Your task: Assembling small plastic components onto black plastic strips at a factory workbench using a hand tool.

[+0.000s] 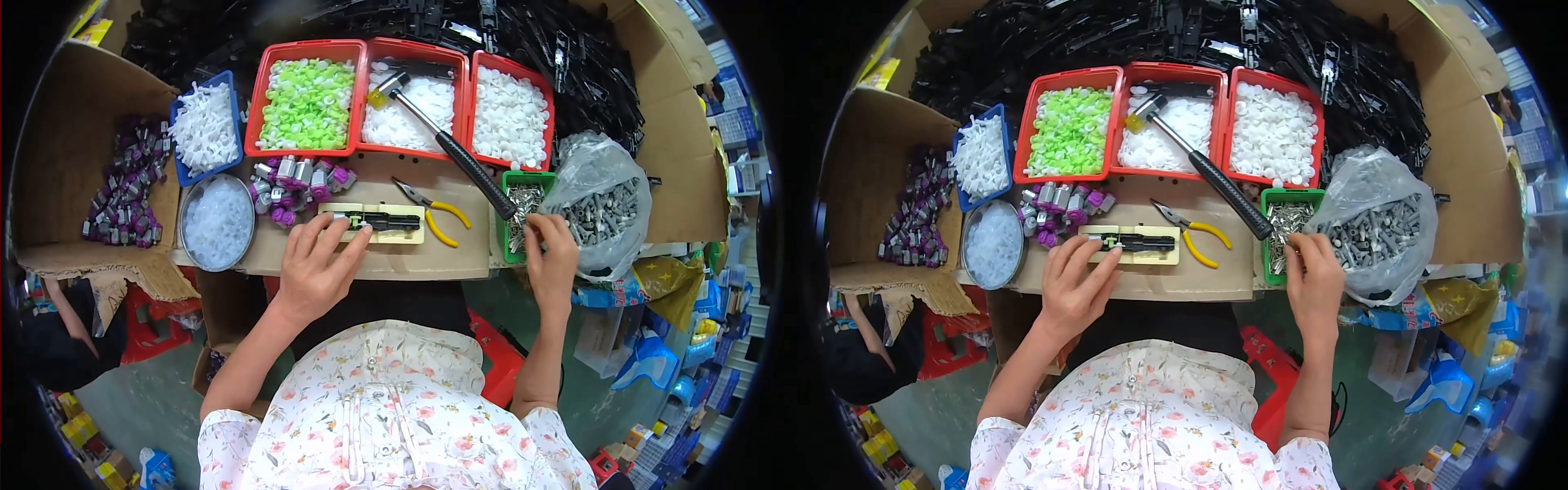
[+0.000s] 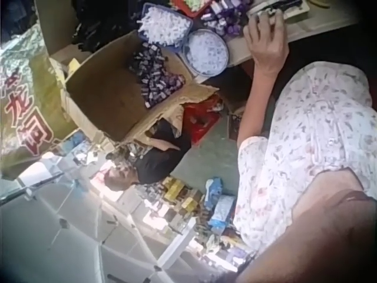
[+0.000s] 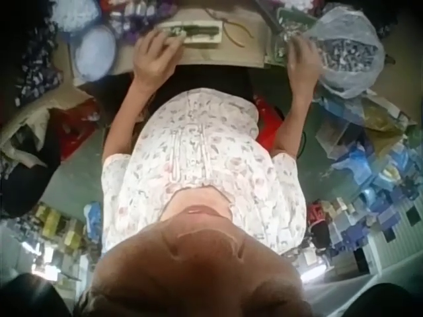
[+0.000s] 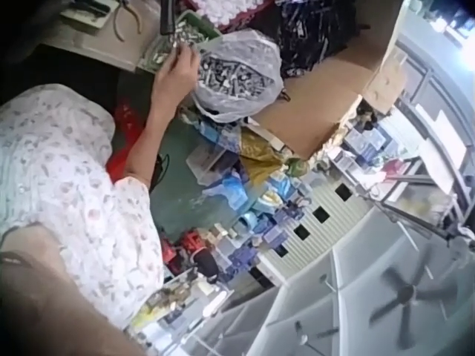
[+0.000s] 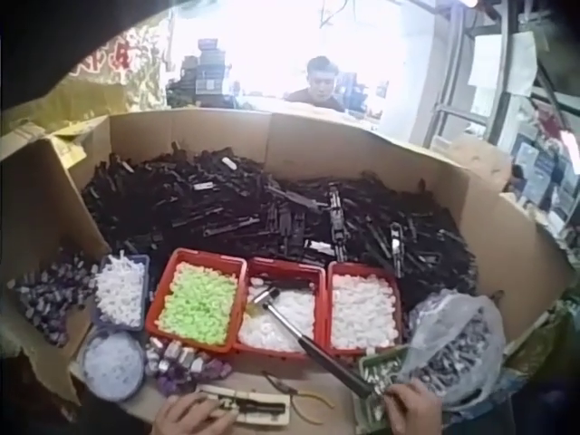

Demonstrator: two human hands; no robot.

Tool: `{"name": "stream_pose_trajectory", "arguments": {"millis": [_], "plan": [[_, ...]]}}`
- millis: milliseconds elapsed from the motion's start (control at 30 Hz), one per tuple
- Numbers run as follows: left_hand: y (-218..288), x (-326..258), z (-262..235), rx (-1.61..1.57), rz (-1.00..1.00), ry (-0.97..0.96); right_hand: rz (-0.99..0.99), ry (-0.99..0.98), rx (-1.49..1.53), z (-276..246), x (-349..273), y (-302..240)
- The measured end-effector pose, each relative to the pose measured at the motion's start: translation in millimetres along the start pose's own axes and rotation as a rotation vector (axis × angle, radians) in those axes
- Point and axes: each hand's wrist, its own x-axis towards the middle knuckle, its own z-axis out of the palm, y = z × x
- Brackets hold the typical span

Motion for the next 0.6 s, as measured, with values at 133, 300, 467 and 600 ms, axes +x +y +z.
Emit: {"name": "stream_pose_trajectory", "arguments": {"millis": [133, 300, 467, 600], "plan": [[6, 39, -5, -0.076, 0.019, 0.005, -0.058, -0.035, -0.130, 13, -1, 8], [17, 128, 26, -0.337, 0.102, -0.011, -0.039, -0.025, -0.162, 15, 1, 12], [21, 190, 93, -0.506, 0.179, -0.119, -0.050, 0.006, -0.116, 16, 3, 12], [28, 214, 123, -0.403, 0.428, -0.293, -0.037, 0.041, -0.056, 15, 1, 13]]}}
